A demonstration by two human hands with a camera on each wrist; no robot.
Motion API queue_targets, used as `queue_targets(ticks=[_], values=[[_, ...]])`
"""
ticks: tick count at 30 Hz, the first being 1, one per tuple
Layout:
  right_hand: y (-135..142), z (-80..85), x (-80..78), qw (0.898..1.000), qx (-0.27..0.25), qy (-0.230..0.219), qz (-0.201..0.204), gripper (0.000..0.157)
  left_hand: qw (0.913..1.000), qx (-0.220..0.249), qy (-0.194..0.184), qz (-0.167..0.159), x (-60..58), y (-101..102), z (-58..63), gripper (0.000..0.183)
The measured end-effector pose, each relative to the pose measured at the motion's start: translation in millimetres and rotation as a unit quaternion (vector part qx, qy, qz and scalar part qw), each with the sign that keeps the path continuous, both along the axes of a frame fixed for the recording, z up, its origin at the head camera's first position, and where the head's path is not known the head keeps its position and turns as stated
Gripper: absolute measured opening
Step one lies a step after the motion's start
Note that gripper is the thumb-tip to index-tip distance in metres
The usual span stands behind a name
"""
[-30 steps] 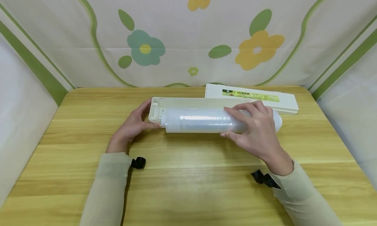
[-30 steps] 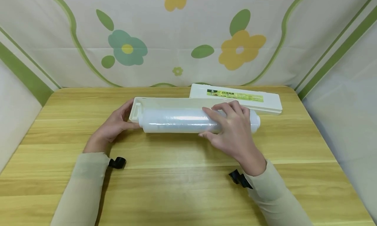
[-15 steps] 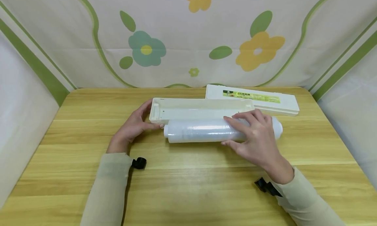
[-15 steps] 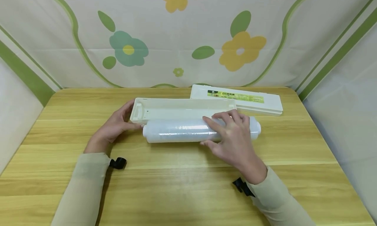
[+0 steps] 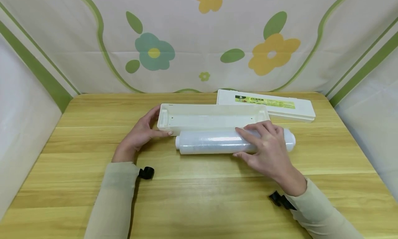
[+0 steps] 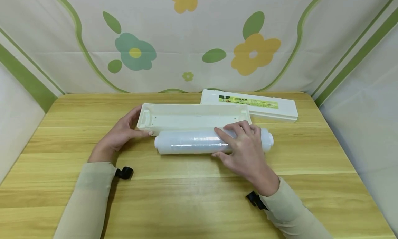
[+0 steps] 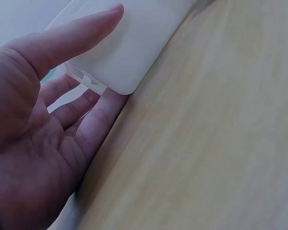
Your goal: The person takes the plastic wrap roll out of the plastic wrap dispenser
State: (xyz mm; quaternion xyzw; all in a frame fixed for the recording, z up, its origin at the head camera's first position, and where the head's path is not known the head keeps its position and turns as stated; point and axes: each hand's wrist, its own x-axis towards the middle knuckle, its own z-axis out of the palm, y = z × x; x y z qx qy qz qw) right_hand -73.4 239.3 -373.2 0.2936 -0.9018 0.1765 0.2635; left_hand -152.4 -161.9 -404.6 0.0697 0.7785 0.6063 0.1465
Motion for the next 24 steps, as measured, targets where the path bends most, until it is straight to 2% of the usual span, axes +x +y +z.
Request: queue_targets(ticks=[9, 12, 24], values=[[-1.2, -4.9, -1.1, 0.999, 0.001, -0.049, -0.015, 0.074, 1.0000, 0.005, 0.004, -0.001, -1.0, -2.3, -2.3, 0.109], [-7.8, -2.2, 0.2, 0.997, 0.006, -0.068, -0.029, 0.075, 0.9999, 0.003, 0.001, -0.011, -6.6, -8.2, 0.5, 0.109], [-3.7, 3.9, -1.0, 0.995, 0.051, -0.081, -0.031, 0.085, 0.9999, -0.001, -0.007, -0.015, -4.6, -7.2, 4.1, 0.112]])
